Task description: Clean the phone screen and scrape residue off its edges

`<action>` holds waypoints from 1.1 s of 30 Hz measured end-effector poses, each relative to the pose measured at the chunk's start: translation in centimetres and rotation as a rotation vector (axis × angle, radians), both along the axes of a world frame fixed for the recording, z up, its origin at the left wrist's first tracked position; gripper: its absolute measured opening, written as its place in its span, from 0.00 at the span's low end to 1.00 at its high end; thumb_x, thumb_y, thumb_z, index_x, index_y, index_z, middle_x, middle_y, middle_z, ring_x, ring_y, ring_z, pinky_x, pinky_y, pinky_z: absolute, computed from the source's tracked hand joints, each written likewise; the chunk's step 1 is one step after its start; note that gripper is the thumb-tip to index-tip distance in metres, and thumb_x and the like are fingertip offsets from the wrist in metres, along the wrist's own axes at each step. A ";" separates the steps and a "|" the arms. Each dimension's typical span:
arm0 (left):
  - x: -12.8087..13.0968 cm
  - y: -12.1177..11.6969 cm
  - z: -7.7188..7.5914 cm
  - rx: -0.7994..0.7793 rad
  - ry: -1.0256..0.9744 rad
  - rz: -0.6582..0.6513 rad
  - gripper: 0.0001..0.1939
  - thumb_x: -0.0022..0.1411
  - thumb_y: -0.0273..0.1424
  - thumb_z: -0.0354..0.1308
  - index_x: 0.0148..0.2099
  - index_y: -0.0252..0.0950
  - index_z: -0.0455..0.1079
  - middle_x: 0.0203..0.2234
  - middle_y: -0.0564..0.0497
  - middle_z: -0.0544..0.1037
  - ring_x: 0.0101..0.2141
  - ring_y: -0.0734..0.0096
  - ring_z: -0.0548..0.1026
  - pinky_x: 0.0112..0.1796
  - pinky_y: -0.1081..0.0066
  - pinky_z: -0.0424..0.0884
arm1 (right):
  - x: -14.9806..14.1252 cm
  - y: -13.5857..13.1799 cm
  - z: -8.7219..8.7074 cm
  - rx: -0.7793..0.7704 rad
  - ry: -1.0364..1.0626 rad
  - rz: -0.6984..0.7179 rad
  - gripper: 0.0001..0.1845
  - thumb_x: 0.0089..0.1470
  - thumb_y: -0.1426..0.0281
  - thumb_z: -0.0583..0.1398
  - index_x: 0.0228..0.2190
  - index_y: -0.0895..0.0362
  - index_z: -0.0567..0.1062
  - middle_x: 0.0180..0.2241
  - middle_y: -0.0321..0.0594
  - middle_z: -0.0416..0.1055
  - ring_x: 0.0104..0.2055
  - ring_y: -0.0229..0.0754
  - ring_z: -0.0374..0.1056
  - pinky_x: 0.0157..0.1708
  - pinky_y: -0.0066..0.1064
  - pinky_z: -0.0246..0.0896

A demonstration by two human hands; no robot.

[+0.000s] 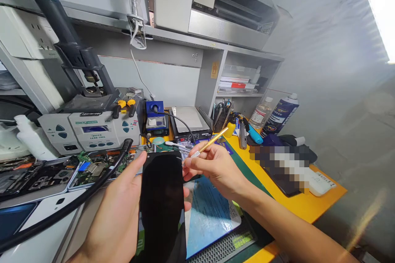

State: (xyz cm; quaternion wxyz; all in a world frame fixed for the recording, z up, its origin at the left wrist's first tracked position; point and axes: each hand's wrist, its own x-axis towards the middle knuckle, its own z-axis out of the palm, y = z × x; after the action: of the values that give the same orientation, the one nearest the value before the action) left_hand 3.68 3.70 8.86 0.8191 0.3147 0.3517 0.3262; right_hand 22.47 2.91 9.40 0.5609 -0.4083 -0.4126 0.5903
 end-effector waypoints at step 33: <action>0.1 0.2 0.1 -0.064 -0.107 0.115 0.25 0.69 0.42 0.51 0.57 0.29 0.74 0.49 0.37 0.80 0.53 0.43 0.76 0.53 0.49 0.75 | -0.2 0.2 -0.5 -0.028 0.001 0.040 0.16 0.39 0.74 0.72 0.29 0.59 0.72 0.21 0.38 0.77 0.23 0.40 0.76 0.26 0.32 0.74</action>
State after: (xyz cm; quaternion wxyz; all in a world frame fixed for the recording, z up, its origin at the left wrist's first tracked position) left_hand 3.82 3.95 8.94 0.8263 0.2497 0.3354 0.3774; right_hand 22.25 3.08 8.93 0.5435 -0.4075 -0.4122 0.6072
